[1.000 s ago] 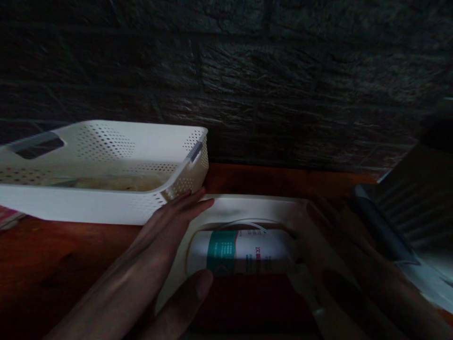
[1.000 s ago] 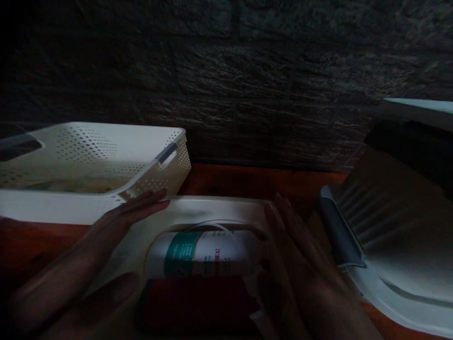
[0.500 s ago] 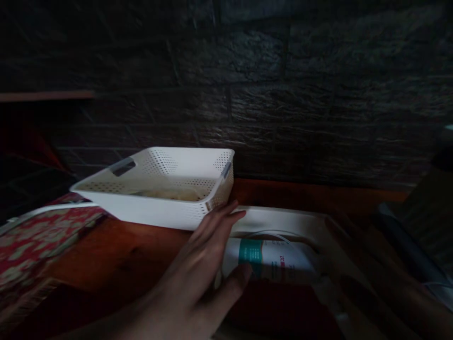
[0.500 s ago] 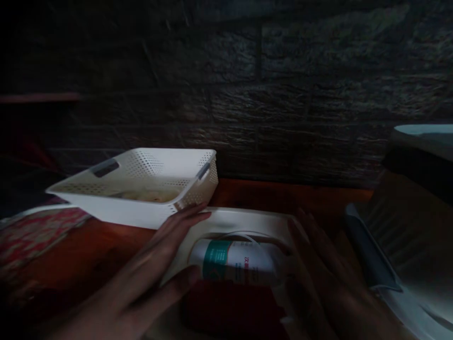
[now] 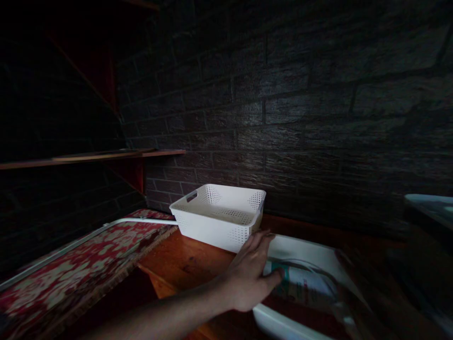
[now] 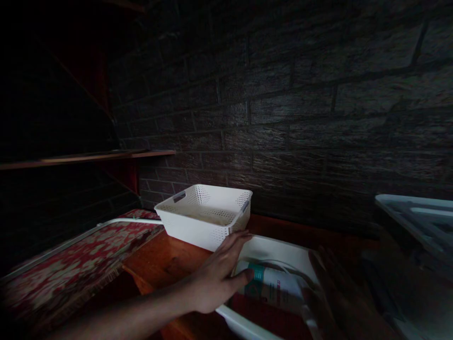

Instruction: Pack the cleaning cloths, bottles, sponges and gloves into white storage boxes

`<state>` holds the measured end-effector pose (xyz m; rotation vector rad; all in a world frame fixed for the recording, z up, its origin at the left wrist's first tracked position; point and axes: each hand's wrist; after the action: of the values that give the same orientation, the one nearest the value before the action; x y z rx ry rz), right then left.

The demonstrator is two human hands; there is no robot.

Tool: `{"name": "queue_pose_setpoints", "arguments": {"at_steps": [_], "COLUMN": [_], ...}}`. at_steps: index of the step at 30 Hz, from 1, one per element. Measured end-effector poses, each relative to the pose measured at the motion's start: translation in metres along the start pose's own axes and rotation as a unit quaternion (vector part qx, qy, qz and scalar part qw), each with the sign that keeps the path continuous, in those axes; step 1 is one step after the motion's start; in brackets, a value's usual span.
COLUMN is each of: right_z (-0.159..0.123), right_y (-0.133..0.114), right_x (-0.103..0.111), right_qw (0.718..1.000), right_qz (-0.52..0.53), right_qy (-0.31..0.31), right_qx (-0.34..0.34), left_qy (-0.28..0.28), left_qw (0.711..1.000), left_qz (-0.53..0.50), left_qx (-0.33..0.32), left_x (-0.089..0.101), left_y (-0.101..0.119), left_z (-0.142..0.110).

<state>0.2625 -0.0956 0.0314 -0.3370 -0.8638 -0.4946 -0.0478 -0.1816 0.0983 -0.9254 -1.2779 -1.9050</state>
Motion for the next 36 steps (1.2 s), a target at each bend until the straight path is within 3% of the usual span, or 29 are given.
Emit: {"name": "queue_pose_setpoints", "arguments": {"at_steps": [3,9,14,19,24,28,31,33,36], "right_z": [0.002,0.005,0.010,0.019,0.026,0.038,0.065,0.094,0.149], "right_y": [-0.002,-0.005,-0.005,-0.010,-0.018,-0.025,-0.035,-0.044,-0.059], "right_x": [0.005,0.011,0.006,0.012,0.015,0.020,0.028,0.031,0.026], "right_qw": [1.000,0.995,0.988,0.984,0.972,0.974,0.979,0.983,0.987], "right_qz": [-0.006,-0.017,0.002,0.024,0.026,0.030,0.037,0.047,0.071], "right_qy": [-0.026,-0.096,-0.121,-0.157,-0.165,-0.147,-0.120,-0.102,-0.090], "right_qx": [-0.003,-0.027,-0.092,-0.084,-0.167,-0.170,-0.161,-0.144,-0.113], "left_qy": [0.028,0.020,0.026,0.039,0.063,0.073,0.075,0.073,0.058], "left_qw": [0.999,1.000,0.999,0.999,0.997,0.993,0.991,0.991,0.992], "left_qz": [-0.027,-0.020,-0.016,-0.006,0.020,0.054,0.074,0.088,0.114], "left_qx": [-0.002,-0.010,-0.009,-0.017,-0.035,-0.071,-0.082,-0.068,-0.012], "left_x": [-0.004,-0.007,-0.009,-0.010,-0.006,0.012,0.039,0.062,0.100], "left_y": [-0.004,-0.010,-0.014,-0.017,-0.011,0.002,0.001,-0.013,-0.054], "left_z": [0.001,0.005,0.008,0.011,0.009,0.006,0.010,0.018,0.032]}}
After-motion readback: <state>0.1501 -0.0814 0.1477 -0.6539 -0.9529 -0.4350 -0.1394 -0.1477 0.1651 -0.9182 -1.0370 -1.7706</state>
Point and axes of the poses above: each hand's wrist, its own z-axis towards the middle knuckle, its own x-axis out of the back of the hand, y = z × x, and after that the axes turned 1 degree about -x, right-handed
